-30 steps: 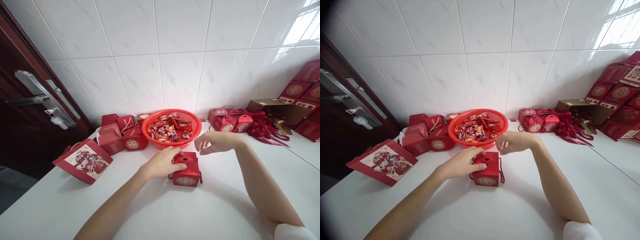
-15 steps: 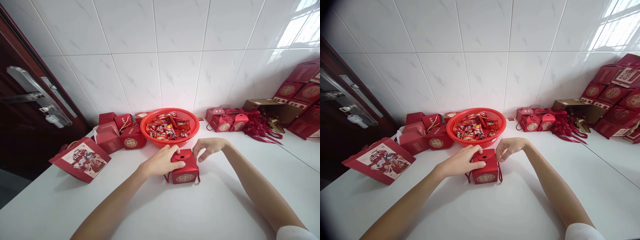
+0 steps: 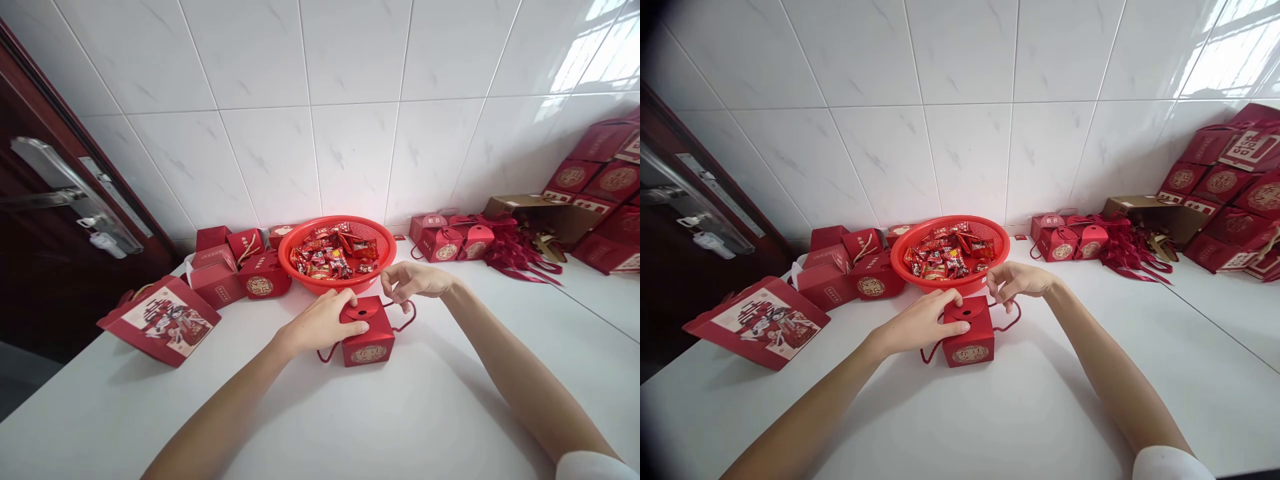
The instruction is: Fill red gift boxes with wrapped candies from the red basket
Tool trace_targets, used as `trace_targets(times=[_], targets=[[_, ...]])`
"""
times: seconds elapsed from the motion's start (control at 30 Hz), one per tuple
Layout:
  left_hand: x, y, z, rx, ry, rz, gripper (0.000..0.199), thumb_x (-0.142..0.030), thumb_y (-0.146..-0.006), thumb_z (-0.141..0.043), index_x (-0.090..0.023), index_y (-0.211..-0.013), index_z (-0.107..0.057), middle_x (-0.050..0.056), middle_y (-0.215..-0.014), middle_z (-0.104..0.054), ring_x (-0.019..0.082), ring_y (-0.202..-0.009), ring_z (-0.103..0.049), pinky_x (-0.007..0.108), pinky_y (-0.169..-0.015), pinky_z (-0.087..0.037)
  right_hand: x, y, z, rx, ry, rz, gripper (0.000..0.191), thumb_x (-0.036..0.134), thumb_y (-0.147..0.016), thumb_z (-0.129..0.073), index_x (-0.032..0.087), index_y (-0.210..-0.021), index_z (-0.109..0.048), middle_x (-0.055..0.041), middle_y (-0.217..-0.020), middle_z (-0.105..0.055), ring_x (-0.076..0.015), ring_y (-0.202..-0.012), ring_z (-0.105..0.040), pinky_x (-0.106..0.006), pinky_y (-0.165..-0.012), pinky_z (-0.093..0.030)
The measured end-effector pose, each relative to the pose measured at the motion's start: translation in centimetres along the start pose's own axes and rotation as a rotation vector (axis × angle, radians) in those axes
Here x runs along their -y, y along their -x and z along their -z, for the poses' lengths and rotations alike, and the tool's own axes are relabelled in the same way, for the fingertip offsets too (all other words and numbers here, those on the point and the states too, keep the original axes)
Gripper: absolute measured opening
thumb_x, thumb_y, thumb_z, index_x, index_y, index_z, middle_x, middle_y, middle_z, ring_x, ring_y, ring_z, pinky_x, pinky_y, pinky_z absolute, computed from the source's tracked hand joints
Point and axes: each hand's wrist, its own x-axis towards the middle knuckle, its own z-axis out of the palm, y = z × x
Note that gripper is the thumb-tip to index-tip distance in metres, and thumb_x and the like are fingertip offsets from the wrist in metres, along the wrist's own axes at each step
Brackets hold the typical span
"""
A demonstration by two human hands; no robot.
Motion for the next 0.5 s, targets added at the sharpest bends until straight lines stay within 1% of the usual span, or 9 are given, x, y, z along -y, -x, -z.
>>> trace_targets(times=[0.07,0.13,0.17,0.3,0.37,0.43,0.5], targets=[[-0.1,-0.1,-0.1,-0.03,-0.004,0.001,0.042,-0.058,-0.082,-0.06,-0.024,-0.107,-0.057,0.007,-0.117,-0.063,0.029,-0.106,-0.059,0.035,-0.081,-0.048,0.4,0.3,-0.1,-0.046,-0.054,0.065,0.032,0.027,-0.068,-0.087,0.016,-0.082,-0.06,0.0032,-0.08,-0.065,-0.0044,-0.048,-0.056,-0.02,-0.049,-0.053],[-0.2,-0.1,-0.3,-0.064,-0.008,-0.005,0.042,-0.056,-0.081,-0.062,-0.023,-0.107,-0.061,0.007,-0.113,-0.066,0.029,-0.104,-0.061,0.035,-0.079,-0.048,1.2,0.7,-0.4,-0.092,-0.093,0.14,0.03,0.025,-0.071,-0.086,0.016,-0.086,-0.062,-0.0008,-0.093,-0.069,-0.0045,-0.05,-0.059,-0.021,-0.05,-0.055],[-0.3,-0.1,-0.3,-0.078,-0.01,-0.007,0.041,-0.055,-0.08,-0.063,-0.023,-0.106,-0.062,0.007,-0.111,-0.068,0.029,-0.102,-0.062,0.035,-0.078,-0.047,1.7,0.9,-0.6,-0.11,-0.105,0.178,0.028,0.025,-0.073,-0.085,0.016,-0.087,-0.063,-0.0022,-0.096,-0.07,-0.0053,-0.051,-0.06,-0.023,-0.053,-0.057],[-0.5,0.0,-0.7,-0.138,-0.028,-0.031,0.035,-0.048,-0.08,-0.065,-0.02,-0.101,-0.069,0.008,-0.108,-0.071,0.029,-0.098,-0.065,0.035,-0.075,-0.048,3.4,1.9,-1.9,-0.164,-0.075,0.292,0.02,0.026,-0.078,-0.082,0.016,-0.088,-0.068,-0.0034,-0.094,-0.071,-0.012,-0.064,-0.069,-0.03,-0.067,-0.061],[-0.5,0.2,-0.6,-0.152,0.007,-0.083,0.033,-0.045,-0.082,-0.065,-0.019,-0.102,-0.071,0.008,-0.107,-0.073,0.028,-0.092,-0.067,0.035,-0.073,-0.048,3.9,2.2,-2.5,-0.185,-0.034,0.326,0.018,0.025,-0.079,-0.081,0.016,-0.089,-0.07,-0.003,-0.091,-0.071,-0.0145,-0.071,-0.071,-0.032,-0.073,-0.06],[-0.5,0.4,-0.2,-0.152,0.119,-0.128,0.035,-0.041,-0.082,-0.067,-0.02,-0.109,-0.071,0.007,-0.105,-0.074,0.024,-0.083,-0.068,0.033,-0.069,-0.049,4.3,2.6,-2.9,-0.212,0.008,0.344,0.017,0.026,-0.08,-0.081,0.016,-0.09,-0.071,-0.0031,-0.09,-0.071,-0.0155,-0.075,-0.071,-0.033,-0.076,-0.059],[-0.5,0.7,0.5,-0.128,0.301,-0.126,0.042,-0.04,-0.083,-0.069,-0.02,-0.119,-0.068,0.007,-0.097,-0.075,0.022,-0.073,-0.069,0.032,-0.064,-0.05,4.6,2.9,-3.3,-0.245,0.058,0.351,0.017,0.028,-0.081,-0.08,0.017,-0.091,-0.072,-0.004,-0.092,-0.071,-0.0161,-0.078,-0.071,-0.034,-0.079,-0.059]])
